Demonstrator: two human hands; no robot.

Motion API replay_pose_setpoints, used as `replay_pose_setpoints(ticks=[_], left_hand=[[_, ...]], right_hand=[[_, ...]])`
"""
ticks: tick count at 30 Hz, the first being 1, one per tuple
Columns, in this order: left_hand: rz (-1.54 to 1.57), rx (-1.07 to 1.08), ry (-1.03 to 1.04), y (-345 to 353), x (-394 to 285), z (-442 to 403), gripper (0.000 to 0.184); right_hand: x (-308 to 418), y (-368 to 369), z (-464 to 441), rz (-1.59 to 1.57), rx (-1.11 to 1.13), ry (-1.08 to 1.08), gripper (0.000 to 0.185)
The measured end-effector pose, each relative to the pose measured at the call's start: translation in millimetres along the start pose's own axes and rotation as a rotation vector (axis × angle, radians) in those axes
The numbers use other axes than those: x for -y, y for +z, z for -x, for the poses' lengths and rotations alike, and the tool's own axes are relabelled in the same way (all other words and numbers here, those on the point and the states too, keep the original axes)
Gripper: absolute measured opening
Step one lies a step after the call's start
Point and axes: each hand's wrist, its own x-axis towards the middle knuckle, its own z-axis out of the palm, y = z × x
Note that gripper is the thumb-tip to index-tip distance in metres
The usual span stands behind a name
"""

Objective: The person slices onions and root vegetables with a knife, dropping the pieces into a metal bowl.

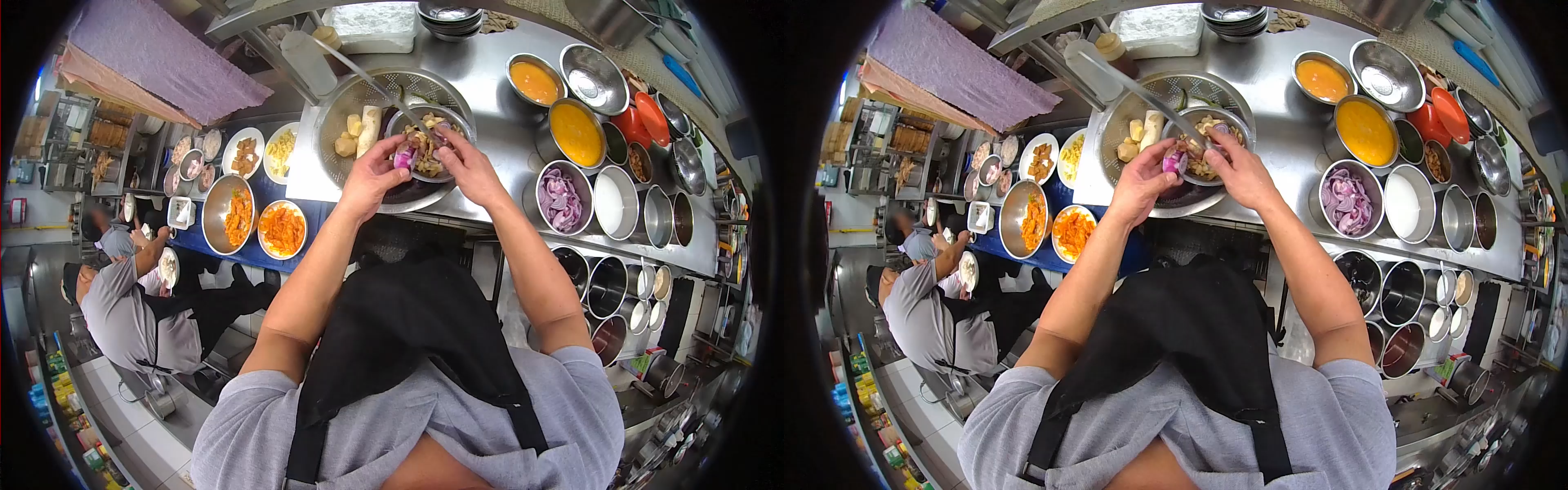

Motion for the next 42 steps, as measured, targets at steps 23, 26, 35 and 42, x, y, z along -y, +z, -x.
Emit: replay_pose_setpoints(ticks=[23,26,35,42], left_hand=[[-0.653,-0.368,0.1,11,-8,-8,0.045],[-0.608,-0.357,0.023,5,-9,-10,0.04],[-0.457,-0.353,0.074,13,-13,-7,0.04],[-0.509,-0.335,0.039,7,-9,-6,0.038]], right_hand=[[20,27,19,0.078,-0.103,-0.23,0.057],[25,22,23,0.085,-0.071,-0.241,0.061],[32,21,28,0.14,0.017,-0.123,0.072],[34,25,29,0.122,-0.038,-0.247,0.061]])
